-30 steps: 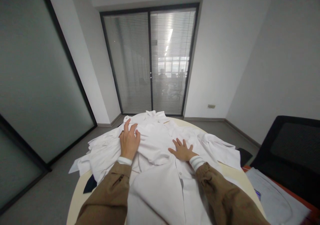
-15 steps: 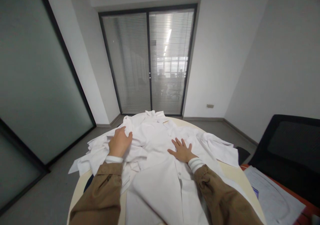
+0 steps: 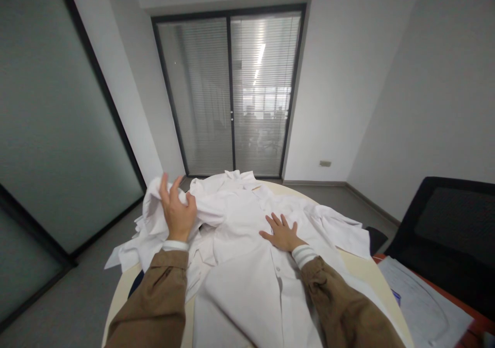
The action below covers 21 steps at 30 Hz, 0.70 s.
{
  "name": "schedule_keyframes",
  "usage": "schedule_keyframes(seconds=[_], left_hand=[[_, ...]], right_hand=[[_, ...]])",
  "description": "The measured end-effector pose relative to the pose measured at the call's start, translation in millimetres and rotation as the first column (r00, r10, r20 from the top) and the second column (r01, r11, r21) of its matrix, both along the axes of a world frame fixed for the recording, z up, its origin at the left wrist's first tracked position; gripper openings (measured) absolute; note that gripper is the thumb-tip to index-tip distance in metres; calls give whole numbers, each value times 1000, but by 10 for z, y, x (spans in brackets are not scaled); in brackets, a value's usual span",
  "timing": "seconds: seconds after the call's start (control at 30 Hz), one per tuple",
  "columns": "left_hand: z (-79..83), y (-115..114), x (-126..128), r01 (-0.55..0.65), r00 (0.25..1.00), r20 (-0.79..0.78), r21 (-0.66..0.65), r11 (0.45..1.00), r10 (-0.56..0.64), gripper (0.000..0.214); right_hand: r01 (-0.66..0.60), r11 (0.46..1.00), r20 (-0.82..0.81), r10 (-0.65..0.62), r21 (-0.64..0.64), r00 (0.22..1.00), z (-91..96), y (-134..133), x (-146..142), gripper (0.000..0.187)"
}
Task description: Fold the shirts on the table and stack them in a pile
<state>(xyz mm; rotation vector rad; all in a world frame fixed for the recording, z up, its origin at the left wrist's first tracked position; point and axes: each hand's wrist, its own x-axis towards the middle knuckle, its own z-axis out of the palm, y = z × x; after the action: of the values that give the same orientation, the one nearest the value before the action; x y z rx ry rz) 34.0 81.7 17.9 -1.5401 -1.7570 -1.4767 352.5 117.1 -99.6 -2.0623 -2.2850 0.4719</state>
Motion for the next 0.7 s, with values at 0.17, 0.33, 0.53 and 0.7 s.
schedule_keyframes(seconds=[0.17,0.33,0.53,0.7], left_hand=[[-220,84,227,477,777,-211,-417,774,-593,29],[-329,74,412,417,770,-204,-556,719,-604,24],[-220,17,262,-103,984,-178,-643,759,-17,51],[-206,37,93,-159,983,-181,-754,637,30,51]], right_hand=[[6,999,-1,-6,34,1000,-37,2,-3,87],[13,997,-19,-12,74,1000,-63,-18,2,86],[16,995,-29,-13,94,999,-76,-24,6,83],[15,995,-41,-11,94,999,-68,-30,7,82]])
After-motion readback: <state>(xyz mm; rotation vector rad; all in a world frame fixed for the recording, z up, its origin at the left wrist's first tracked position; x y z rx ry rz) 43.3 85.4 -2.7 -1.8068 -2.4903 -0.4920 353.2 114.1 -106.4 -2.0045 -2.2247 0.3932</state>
